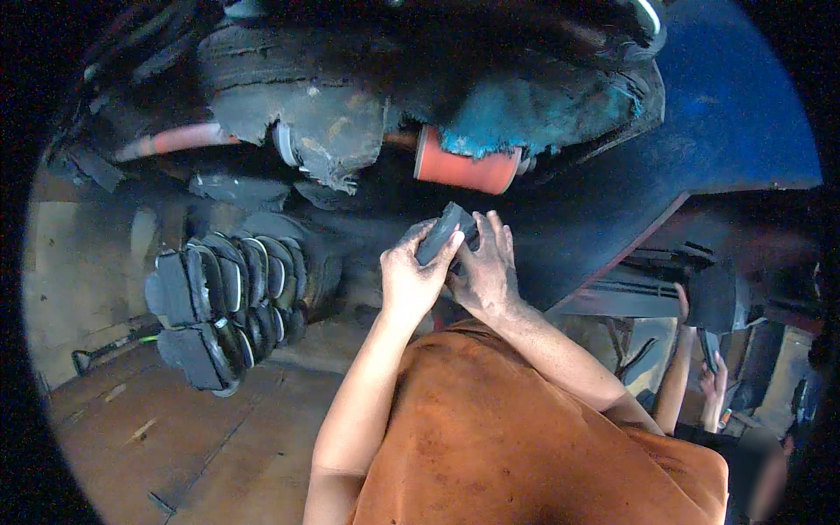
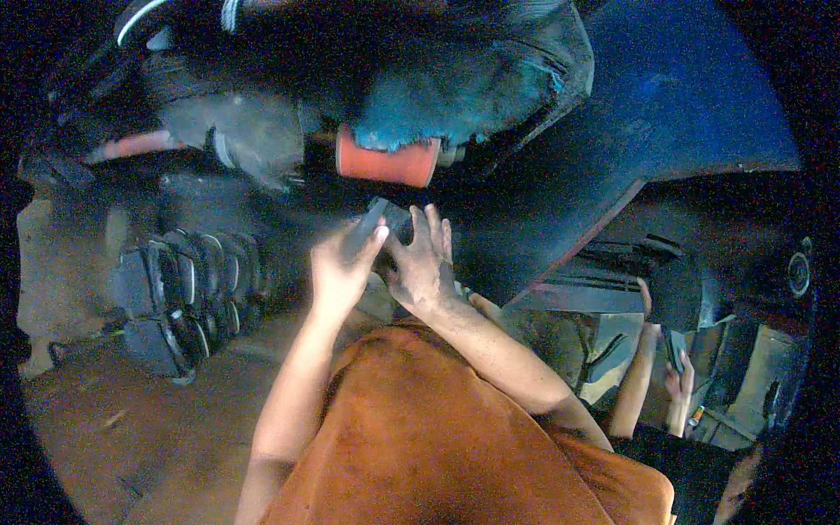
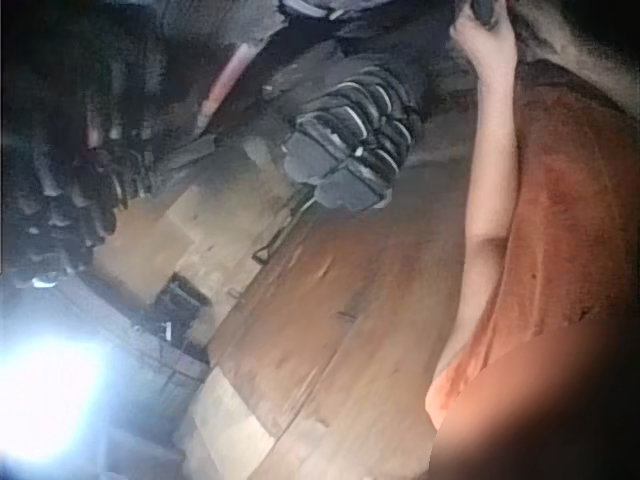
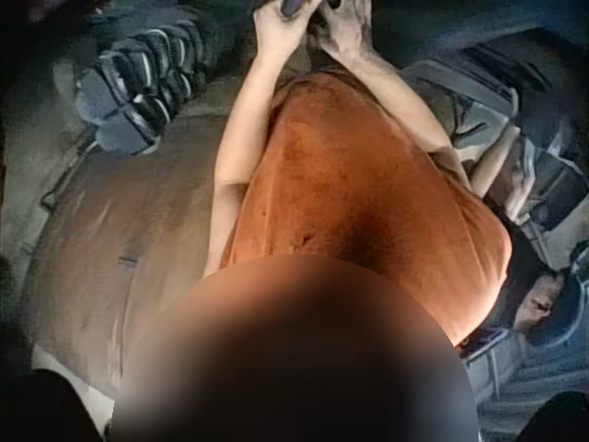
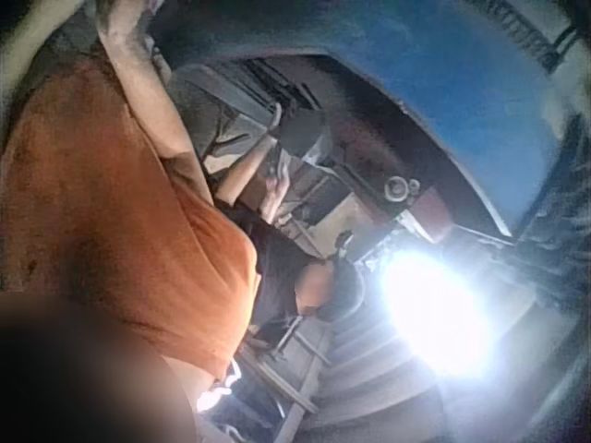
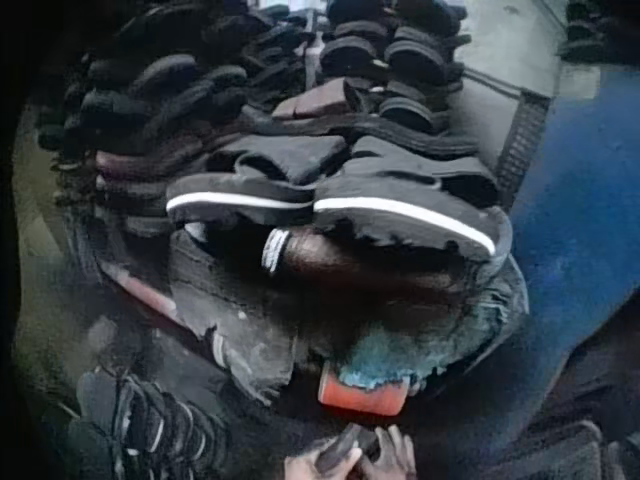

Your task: The person repeatedly presses the soles of several sandals against a rotating grinding wheel to smooth their surfaces. They handle each sandal one at a time, rotating it to grind different edges, then place it back on a nearby stack before picking up the next.

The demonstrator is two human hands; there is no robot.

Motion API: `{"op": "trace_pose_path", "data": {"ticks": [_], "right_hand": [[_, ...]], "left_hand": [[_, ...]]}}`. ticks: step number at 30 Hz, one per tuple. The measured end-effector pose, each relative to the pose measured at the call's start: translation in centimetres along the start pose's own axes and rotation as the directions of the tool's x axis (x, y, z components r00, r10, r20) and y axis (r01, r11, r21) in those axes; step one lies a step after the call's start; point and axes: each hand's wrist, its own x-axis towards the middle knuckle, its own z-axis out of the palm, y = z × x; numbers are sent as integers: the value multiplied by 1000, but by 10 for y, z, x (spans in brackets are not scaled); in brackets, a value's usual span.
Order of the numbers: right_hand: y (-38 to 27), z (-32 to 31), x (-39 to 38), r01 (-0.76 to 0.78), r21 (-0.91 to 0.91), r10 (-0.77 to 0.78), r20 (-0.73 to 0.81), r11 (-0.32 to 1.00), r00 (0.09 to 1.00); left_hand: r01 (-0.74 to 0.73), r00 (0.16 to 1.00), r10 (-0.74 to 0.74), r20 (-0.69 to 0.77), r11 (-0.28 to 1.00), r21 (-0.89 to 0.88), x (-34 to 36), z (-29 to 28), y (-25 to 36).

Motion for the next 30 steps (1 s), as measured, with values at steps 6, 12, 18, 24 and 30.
{"op": "trace_pose_path", "data": {"ticks": [6,12,18,24,30], "right_hand": [[2,-10,20,-57,289,-25,274,956,961],[10,-18,17,-143,818,-246,327,558,912],[32,-20,31,-494,686,-148,651,535,744],[37,-39,32,-176,422,-95,547,889,832],[9,-17,13,7,-53,-5,26,999,1000]], "left_hand": [[0,999,27,-46,867,499,24,-8,32],[-62,993,112,-41,774,630,35,-10,33],[-59,993,111,-40,760,647,55,15,5],[-73,989,129,-65,831,551,38,22,0],[-25,998,32,-50,990,139,9,8,28]]}}
